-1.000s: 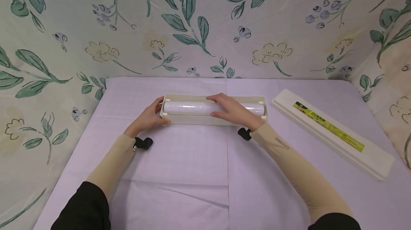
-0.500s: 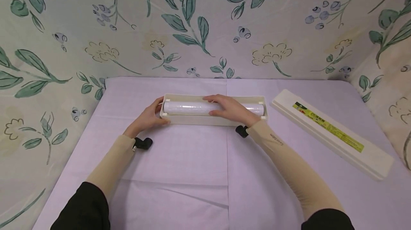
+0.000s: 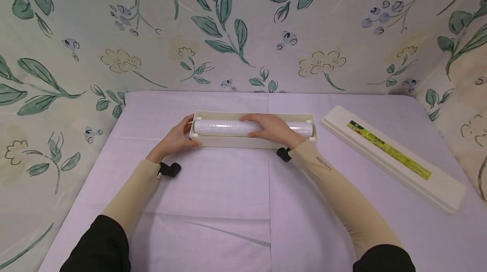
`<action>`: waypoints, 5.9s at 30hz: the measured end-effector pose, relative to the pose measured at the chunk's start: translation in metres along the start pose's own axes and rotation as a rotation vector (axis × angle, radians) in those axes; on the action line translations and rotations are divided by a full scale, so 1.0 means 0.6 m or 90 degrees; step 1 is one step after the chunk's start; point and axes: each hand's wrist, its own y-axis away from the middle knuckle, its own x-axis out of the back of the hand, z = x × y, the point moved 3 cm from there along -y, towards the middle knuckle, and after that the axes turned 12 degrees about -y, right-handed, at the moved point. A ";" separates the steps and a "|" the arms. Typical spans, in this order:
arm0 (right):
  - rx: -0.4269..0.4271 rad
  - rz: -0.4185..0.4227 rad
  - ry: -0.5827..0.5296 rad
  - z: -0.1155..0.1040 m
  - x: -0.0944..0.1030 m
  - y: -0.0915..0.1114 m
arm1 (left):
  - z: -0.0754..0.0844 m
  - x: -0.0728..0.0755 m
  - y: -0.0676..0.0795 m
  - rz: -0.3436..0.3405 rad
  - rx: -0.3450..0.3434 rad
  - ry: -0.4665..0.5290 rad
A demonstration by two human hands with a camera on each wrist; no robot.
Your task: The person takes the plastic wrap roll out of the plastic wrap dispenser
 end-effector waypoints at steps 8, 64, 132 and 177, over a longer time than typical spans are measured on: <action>-0.011 0.007 -0.030 0.000 -0.002 0.002 | -0.003 -0.003 -0.001 -0.003 0.000 0.001; -0.095 0.073 0.009 -0.040 0.094 0.079 | 0.002 0.001 0.000 -0.010 0.010 0.001; -0.182 0.166 0.047 0.020 0.160 0.265 | 0.003 0.001 0.001 -0.020 0.029 -0.009; -0.246 0.247 0.111 0.051 0.183 0.401 | 0.005 0.001 0.002 -0.021 0.036 0.000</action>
